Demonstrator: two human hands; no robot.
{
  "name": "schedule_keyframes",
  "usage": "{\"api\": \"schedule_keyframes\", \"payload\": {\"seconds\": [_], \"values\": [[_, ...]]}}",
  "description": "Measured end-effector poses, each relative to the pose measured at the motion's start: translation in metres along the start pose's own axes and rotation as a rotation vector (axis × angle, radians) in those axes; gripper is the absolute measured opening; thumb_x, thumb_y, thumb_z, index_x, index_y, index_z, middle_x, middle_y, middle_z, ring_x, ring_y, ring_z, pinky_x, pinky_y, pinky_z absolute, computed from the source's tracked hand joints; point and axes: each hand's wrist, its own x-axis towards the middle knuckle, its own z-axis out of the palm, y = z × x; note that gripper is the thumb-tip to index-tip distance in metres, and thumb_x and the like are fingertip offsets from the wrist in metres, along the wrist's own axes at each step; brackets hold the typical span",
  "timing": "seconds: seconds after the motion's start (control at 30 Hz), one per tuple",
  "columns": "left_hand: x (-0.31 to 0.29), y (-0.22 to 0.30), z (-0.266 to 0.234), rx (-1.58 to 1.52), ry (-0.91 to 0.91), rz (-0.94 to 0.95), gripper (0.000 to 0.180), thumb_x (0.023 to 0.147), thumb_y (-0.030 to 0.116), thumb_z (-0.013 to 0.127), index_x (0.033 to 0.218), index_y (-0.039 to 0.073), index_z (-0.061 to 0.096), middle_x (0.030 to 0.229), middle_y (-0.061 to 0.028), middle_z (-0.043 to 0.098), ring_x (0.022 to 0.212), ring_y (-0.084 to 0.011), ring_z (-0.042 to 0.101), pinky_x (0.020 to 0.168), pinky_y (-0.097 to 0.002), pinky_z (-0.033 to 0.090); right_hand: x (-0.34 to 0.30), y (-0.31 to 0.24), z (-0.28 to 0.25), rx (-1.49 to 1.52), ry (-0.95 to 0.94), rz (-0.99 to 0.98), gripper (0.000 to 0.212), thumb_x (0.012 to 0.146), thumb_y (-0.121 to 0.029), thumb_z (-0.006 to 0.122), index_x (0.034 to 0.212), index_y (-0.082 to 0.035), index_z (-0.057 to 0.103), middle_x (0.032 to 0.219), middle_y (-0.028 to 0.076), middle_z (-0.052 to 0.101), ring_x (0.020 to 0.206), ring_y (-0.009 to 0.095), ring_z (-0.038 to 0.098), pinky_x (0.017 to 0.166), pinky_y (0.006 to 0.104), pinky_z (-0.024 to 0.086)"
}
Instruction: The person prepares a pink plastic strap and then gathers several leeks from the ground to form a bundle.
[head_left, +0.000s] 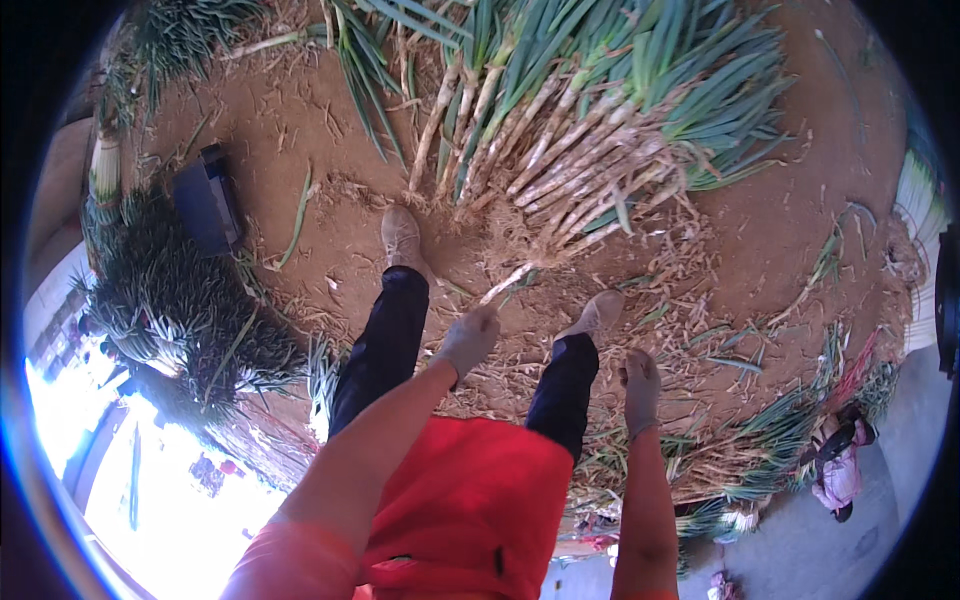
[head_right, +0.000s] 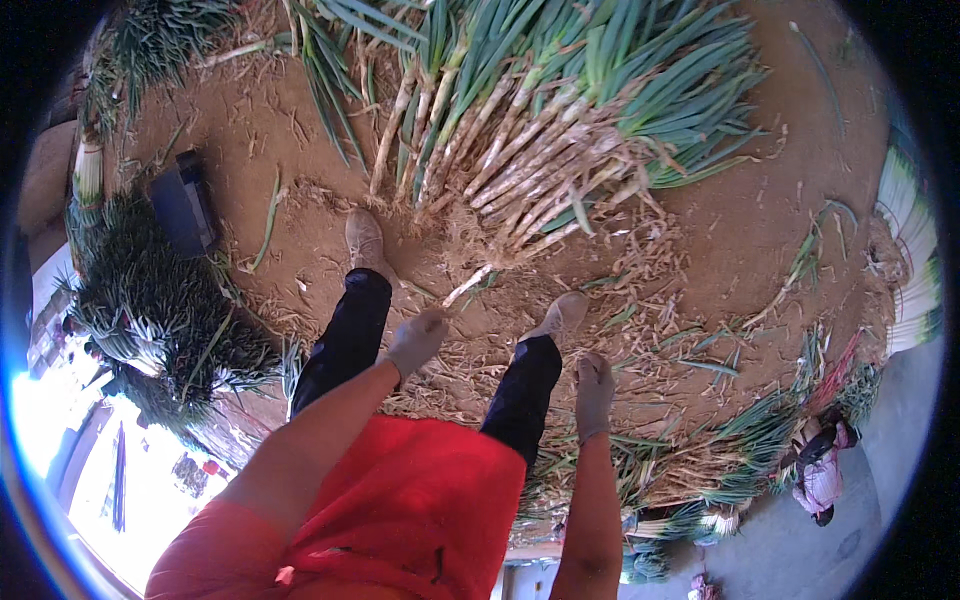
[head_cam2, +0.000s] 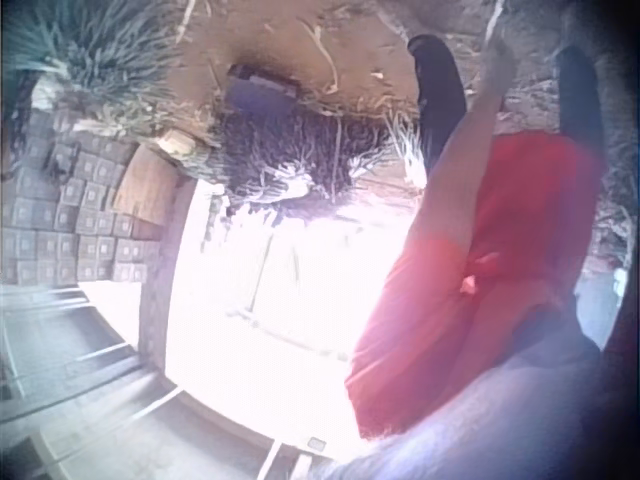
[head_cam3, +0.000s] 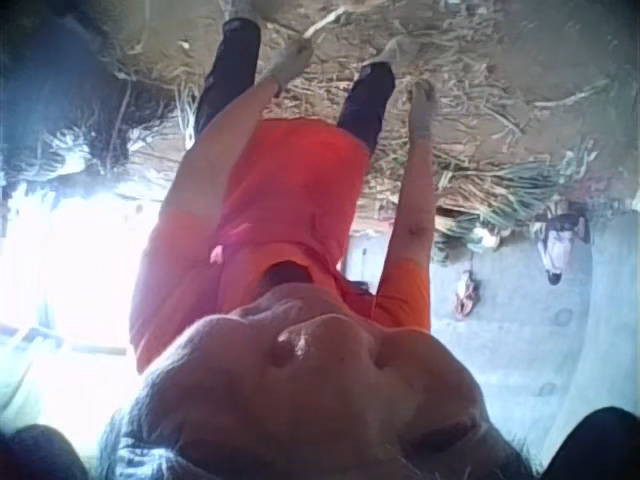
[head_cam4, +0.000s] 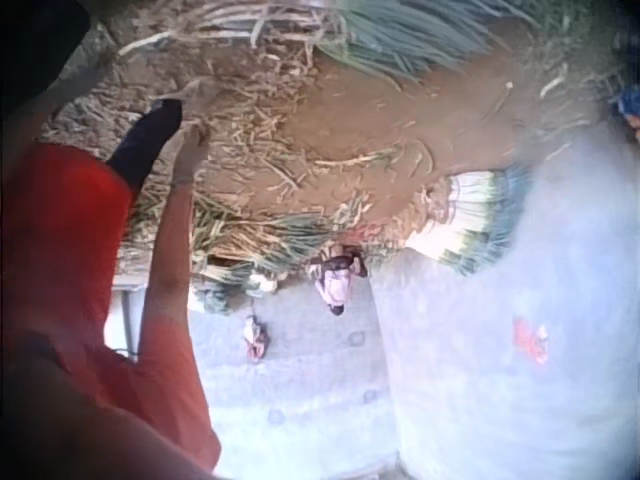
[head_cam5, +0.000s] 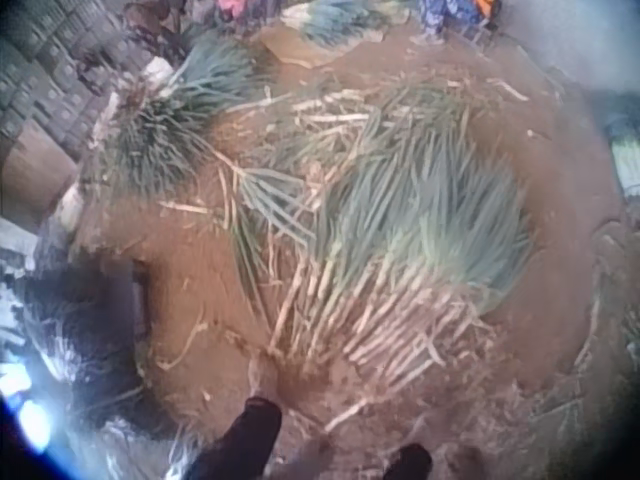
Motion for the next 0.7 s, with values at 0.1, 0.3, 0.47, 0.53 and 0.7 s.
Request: {"api": "schedule_keyframes", "payload": {"seconds": [0.1, 0.3, 0.47, 0.53, 0.7], "values": [[0.078, 0.011, -0.039, 0.060, 0.008, 0.130, 0.030, 0.088, 0.029, 0.055, 0.107, 0.007, 0.063, 0.102, -0.0236, 0.064, 0.100, -0.0405, 0.061, 0.085, -0.0462, 0.048, 0.032, 0.038, 0.051, 0.154, -0.013, 0.167, 0.021, 0.095, -0.027, 0.058, 0.103, -0.008, 0.058, 0.078, -0.003, 0.056, 0.066, 0.006, 0.050, 0.059, 0.0224, 0.040], [0.209, 0.087, -0.061, 0.070, -0.035, 0.244, 0.054, 0.094, 0.032, 0.054, 0.138, 0.002, 0.042, 0.142, -0.0239, 0.041, 0.136, -0.0378, 0.035, 0.112, -0.0441, 0.031, 0.152, 0.054, 0.118, 0.239, -0.010, 0.072, 0.041, 0.095, -0.044, 0.056, 0.111, -0.007, 0.055, 0.088, 0.001, 0.056, 0.075, 0.012, 0.053, 0.071, 0.0275, 0.045], [0.285, 0.096, -0.019, -0.050, 0.024, 0.136, 0.082, 0.091, 0.054, 0.055, 0.148, 0.002, 0.026, 0.152, -0.0239, 0.024, 0.142, -0.0379, 0.024, 0.116, -0.0457, 0.026, 0.223, 0.001, 0.167, 0.448, 0.010, 0.017, 0.056, 0.095, -0.052, 0.053, 0.124, -0.005, 0.052, 0.104, 0.005, 0.057, 0.095, 0.017, 0.054, 0.091, 0.0343, 0.044], [0.292, 0.098, -0.003, 0.167, 0.106, 0.159, 0.091, 0.086, 0.064, 0.056, 0.145, 0.000, 0.030, 0.147, -0.0243, 0.032, 0.138, -0.0385, 0.030, 0.113, -0.0470, 0.030, 0.249, 0.006, 0.174, 0.560, -0.022, -0.018, 0.057, 0.095, -0.053, 0.052, 0.126, -0.005, 0.052, 0.108, 0.004, 0.057, 0.099, 0.016, 0.054, 0.093, 0.0335, 0.044], [0.293, 0.110, 0.010, 0.246, 0.058, 0.111, 0.106, 0.080, 0.073, 0.056, 0.144, -0.006, 0.026, 0.143, -0.0310, 0.036, 0.132, -0.0403, 0.040, 0.108, -0.0426, 0.036, 0.279, 0.026, 0.168, 0.720, -0.177, -0.046, 0.055, 0.096, -0.048, 0.052, 0.135, -0.010, 0.046, 0.130, 0.003, 0.054, 0.117, 0.019, 0.051, 0.104, 0.0355, 0.041]]}}
